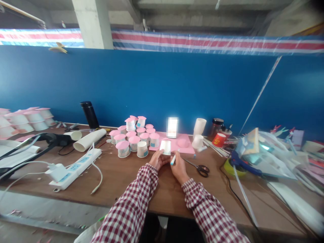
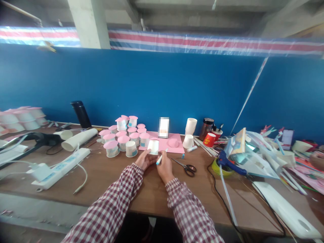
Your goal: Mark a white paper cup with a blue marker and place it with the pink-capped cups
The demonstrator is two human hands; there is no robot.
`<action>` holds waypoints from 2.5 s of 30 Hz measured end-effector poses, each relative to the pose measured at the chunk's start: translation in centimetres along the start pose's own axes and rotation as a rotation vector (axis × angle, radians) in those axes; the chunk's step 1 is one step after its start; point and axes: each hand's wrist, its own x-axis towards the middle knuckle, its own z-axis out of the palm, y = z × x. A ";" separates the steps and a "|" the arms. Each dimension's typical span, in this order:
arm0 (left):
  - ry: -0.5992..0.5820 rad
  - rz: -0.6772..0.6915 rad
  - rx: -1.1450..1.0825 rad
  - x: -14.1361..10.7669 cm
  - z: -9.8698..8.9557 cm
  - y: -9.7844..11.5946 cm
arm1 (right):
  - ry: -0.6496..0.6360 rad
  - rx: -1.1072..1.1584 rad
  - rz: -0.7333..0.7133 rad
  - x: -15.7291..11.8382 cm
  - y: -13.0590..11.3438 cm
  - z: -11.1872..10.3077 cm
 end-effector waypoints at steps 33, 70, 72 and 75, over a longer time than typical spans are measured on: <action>0.001 0.000 0.001 0.1 -0.1 0.0 | 0.001 -0.001 0.005 0.0 0.2 0.1; 0.002 -0.007 0.004 0.0 0.0 0.0 | 0.006 0.017 0.008 0.0 0.2 0.2; 0.004 -0.004 0.005 0.0 0.0 0.0 | 0.007 0.019 0.009 0.0 0.2 0.2; 0.004 -0.005 0.004 0.1 0.0 0.0 | 0.004 0.020 0.007 0.0 0.1 0.2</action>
